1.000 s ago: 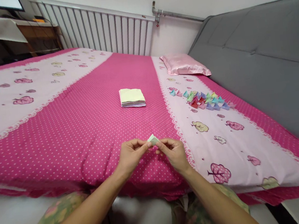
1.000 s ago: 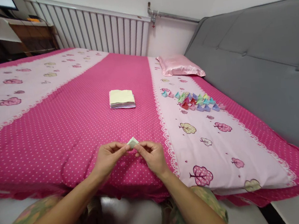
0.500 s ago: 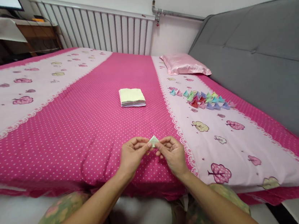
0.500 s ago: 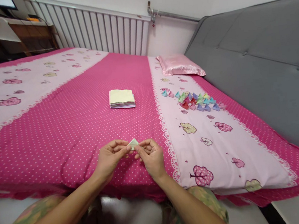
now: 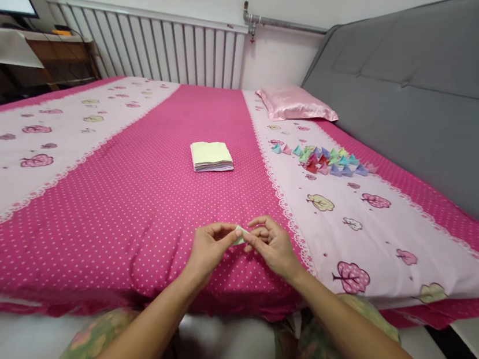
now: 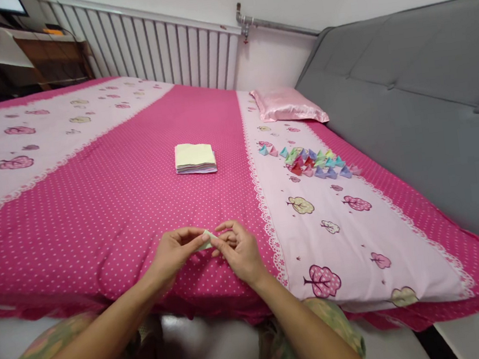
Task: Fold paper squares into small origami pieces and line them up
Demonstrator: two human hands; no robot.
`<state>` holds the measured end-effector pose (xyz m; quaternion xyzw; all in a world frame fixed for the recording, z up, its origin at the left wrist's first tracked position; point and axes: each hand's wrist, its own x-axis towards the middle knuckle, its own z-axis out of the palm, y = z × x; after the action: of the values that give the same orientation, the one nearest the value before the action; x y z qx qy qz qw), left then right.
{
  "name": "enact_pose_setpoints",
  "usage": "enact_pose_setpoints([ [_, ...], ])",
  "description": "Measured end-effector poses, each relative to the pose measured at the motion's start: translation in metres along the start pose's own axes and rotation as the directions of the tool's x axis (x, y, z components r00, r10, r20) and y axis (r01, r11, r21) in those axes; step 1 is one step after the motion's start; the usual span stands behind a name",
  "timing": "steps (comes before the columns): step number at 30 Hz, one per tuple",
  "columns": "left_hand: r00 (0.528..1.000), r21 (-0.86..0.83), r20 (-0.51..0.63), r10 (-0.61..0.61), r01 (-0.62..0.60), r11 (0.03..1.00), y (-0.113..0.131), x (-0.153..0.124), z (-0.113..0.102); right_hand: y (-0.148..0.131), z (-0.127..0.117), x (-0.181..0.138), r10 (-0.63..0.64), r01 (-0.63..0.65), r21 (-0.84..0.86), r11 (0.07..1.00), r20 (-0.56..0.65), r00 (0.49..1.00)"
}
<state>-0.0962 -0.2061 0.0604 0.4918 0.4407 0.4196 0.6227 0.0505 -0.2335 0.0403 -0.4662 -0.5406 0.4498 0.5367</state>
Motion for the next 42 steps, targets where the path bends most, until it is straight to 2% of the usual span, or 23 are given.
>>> enact_pose_setpoints([
  [3,1.0,-0.016,0.011,0.016,-0.016,1.0,0.0025,-0.0012,-0.0011,-0.0004,-0.002,0.001,-0.009,0.009,-0.009,1.0,0.045,0.999],
  [10,0.998,-0.064,0.0,0.058,-0.058,0.996,0.0024,-0.001,-0.0021,0.0016,-0.0048,0.0039,0.01,-0.008,-0.026,1.0,0.046,0.999],
  [15,1.0,-0.098,-0.01,0.004,-0.005,0.995,0.0024,-0.0014,-0.0023,0.0023,-0.0051,0.0047,0.016,-0.015,-0.027,1.0,0.058,0.998],
  [18,0.999,-0.095,0.02,-0.03,0.032,0.995,0.0028,-0.0016,-0.0022,0.0019,-0.0053,0.006,0.024,-0.023,0.018,1.0,-0.004,1.0],
  [21,0.997,-0.06,0.059,-0.056,0.06,0.996,0.0019,-0.0008,-0.0024,0.0029,-0.006,0.0073,0.024,-0.021,0.054,0.998,-0.061,0.998],
  [26,0.987,0.036,0.1,-0.127,0.124,0.992,-0.0019,0.0019,-0.0037,0.0051,-0.0061,0.008,0.03,-0.027,0.059,0.998,-0.061,0.998],
  [30,0.988,0.001,0.051,-0.143,0.143,0.99,-0.0035,0.0029,-0.0034,0.0048,-0.0053,0.008,0.05,-0.047,0.042,0.998,-0.058,0.997],
  [34,0.996,-0.042,-0.01,-0.093,0.092,0.995,-0.0033,0.0021,-0.0019,0.0044,-0.0058,0.0075,0.059,-0.059,-0.029,0.998,-0.024,0.998],
  [42,0.993,-0.048,-0.004,-0.116,0.115,0.992,-0.0049,0.0007,-0.0011,0.002,-0.0071,0.0057,0.001,-0.01,-0.129,0.992,-0.07,0.998],
])
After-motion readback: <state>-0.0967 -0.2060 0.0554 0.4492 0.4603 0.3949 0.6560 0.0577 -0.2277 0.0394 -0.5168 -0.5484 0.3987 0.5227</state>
